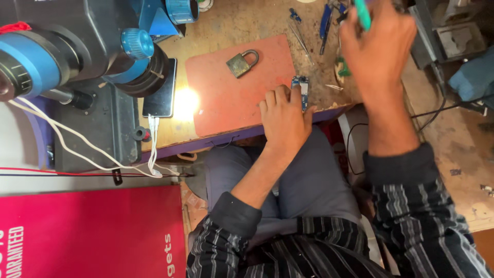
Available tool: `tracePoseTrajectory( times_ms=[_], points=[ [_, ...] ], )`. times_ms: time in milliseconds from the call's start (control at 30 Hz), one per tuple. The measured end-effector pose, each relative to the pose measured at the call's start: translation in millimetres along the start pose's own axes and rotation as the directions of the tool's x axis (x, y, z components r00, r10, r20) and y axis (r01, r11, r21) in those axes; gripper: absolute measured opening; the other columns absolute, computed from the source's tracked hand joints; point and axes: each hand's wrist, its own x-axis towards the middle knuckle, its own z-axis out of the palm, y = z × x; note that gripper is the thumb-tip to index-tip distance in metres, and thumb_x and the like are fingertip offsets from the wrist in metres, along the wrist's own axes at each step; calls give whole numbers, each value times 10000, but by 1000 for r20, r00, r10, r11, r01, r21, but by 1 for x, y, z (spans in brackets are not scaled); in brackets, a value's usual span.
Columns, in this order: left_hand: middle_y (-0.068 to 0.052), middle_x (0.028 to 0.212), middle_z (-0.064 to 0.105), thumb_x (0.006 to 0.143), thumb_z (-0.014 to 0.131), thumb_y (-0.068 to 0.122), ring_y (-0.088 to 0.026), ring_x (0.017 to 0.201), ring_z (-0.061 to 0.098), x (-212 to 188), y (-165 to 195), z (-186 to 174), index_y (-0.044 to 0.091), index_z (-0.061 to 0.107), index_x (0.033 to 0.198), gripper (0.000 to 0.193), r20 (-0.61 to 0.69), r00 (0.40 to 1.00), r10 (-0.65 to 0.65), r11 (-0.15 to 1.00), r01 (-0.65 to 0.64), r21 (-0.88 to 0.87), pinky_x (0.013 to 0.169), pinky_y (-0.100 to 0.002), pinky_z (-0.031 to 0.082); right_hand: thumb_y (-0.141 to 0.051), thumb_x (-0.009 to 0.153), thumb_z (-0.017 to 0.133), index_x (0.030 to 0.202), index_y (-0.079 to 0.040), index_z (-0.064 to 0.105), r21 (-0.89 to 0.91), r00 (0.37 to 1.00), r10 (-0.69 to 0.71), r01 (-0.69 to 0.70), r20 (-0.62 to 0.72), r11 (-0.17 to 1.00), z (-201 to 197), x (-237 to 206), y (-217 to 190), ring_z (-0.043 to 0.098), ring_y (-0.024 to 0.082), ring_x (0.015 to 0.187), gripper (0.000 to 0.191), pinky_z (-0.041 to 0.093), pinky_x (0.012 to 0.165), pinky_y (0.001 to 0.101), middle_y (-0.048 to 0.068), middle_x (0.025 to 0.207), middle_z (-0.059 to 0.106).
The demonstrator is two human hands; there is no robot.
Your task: The person disassembles a mobile phone on a red mat, using a screwdriver to remove parts and a brush to clean the internal components. They apply liquid from a bottle to the phone board, continue brushing the parts, then carry the phone to another workbench and set it down.
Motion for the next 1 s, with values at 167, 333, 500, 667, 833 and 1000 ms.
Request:
tracePoseTrajectory(
  times_ms=[167,333,500,667,833,1000],
  points=[
    [-125,1122,613,803,807,253,-338,1042,551,1,-17,0,72,682,1118,384,15,999,42,996,-40,-79,869,-483,446,-197,1016,745,1030,46,689,437,981,51,-130,188,890,55,55,-17,623,417,610,250,451,529,470,189,744,663],
    [-130,1109,631,790,803,203,-362,1046,578,0,-29,-11,81,671,1139,392,44,999,21,974,-10,-227,899,-492,464,-259,973,768,1086,80,627,257,866,65,-218,495,942,56,23,-53,678,439,759,384,524,649,496,267,774,666],
    [-154,1161,633,760,782,102,-380,1104,611,2,-46,-28,64,640,1208,472,123,992,-29,917,76,-391,943,-475,504,-47,1008,620,1280,89,608,402,928,-18,-144,373,904,12,-31,-77,633,489,1015,304,533,870,521,303,1097,626],
    [-137,1176,627,754,794,72,-376,1115,602,14,-82,-44,73,660,1199,465,150,987,57,957,-12,-290,952,-477,489,35,972,621,1344,90,600,183,929,121,-194,349,964,12,-44,-49,594,504,1000,376,502,847,551,292,1137,547],
    [-106,1218,638,750,847,130,-349,1111,600,14,-99,-47,83,697,1133,413,103,981,166,937,-124,-327,936,-465,460,3,973,712,1207,-2,618,162,950,58,-112,307,980,37,-52,-21,619,449,1053,253,510,908,511,232,1156,592],
    [-63,1239,652,816,872,173,-312,1141,573,3,-101,-39,113,705,1145,373,-11,984,180,920,-172,-352,995,-446,461,-13,1089,771,1355,-37,531,163,963,202,-173,-178,971,29,-64,0,549,358,1246,359,460,1124,456,212,1380,437]
  ],
)
